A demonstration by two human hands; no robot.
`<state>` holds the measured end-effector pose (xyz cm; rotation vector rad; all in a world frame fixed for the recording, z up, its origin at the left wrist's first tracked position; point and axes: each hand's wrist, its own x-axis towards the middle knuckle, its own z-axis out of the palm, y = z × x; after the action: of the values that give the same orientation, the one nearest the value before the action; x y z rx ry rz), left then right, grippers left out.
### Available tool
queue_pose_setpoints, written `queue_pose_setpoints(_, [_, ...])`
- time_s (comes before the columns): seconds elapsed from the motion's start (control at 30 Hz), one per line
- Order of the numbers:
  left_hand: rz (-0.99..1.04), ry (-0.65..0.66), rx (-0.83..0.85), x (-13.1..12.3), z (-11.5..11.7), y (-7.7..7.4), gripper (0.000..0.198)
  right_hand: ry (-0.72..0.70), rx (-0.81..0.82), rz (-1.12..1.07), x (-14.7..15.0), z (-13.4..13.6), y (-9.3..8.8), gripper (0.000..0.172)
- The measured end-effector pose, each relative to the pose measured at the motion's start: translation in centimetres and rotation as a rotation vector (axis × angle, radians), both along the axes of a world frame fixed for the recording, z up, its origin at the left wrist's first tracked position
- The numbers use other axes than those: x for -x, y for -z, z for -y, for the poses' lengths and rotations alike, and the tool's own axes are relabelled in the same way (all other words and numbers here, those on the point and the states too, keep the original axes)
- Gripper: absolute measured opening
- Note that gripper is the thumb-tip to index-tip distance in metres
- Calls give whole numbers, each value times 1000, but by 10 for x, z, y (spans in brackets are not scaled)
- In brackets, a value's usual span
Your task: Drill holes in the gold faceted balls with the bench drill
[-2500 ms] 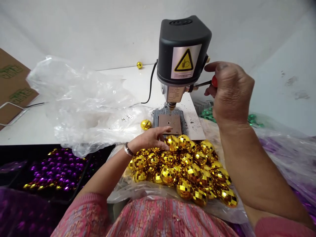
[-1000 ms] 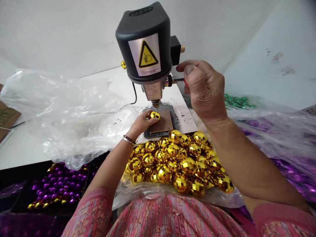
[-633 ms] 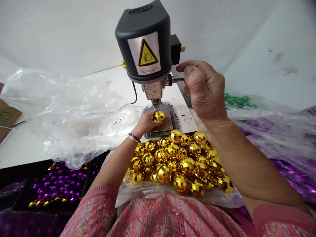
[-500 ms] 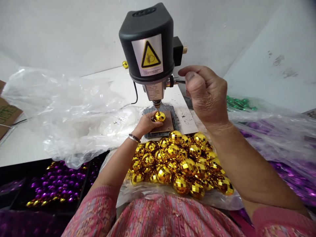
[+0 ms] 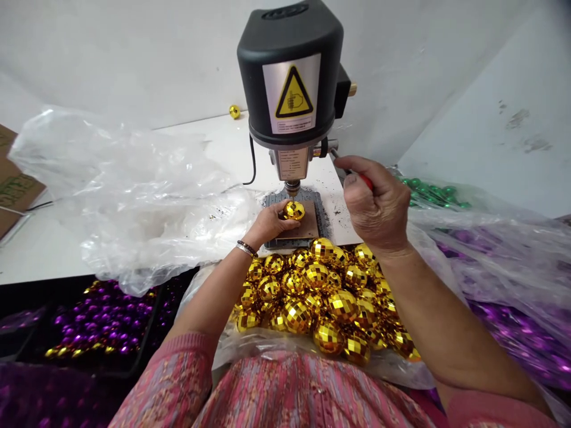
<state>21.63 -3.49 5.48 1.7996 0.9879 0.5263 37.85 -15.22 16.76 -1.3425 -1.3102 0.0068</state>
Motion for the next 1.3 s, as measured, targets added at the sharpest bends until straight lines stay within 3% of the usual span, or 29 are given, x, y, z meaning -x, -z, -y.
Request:
queue_pose_setpoints(0.2, [18, 40, 63, -1, 2, -1, 55, 41, -51, 6, 3, -3, 11, 25])
queue_pose_setpoints(0.33, [66, 57, 90, 0, 3, 0, 53, 59, -71, -15, 2, -4, 29, 27])
queue_pose_setpoints(0.47, [121, 74, 76, 0, 2, 4, 45, 14, -35, -52, -2, -4, 40, 29])
queue_pose_setpoints(0.53, [140, 95, 68, 0, 2, 6, 42, -39, -57, -84, -5, -9, 26, 30])
queue_pose_setpoints(0.63, [109, 71, 45, -1, 3, 5, 44, -88, -54, -121, -7, -27, -19, 29])
queue_pose_setpoints(0.73, [57, 7, 27, 4, 7, -2, 46, -8, 31, -309, -8, -53, -65, 26])
queue_pose_setpoints(0.83, [-1, -31, 38, 19, 13, -11, 48, 52, 171, -442, -7, -72, -90, 30])
queue_pose_setpoints(1.0, [-3, 25, 124, 54, 26, -22, 52, 115, 320, -466, -10, -82, -100, 34])
queue_pose_setpoints(1.1, [33, 92, 173, 71, 40, -26, 67, 49, 352, -480, -14, -80, -101, 37])
queue_pose_setpoints(1.2, [8, 178, 174, 81, 60, -33, 81, -74, 373, -426, -20, -65, -94, 45])
queue_pose_setpoints(1.3, [-30, 289, 114, 81, 83, -45, 84, -86, 351, -325, -32, -34, -75, 41])
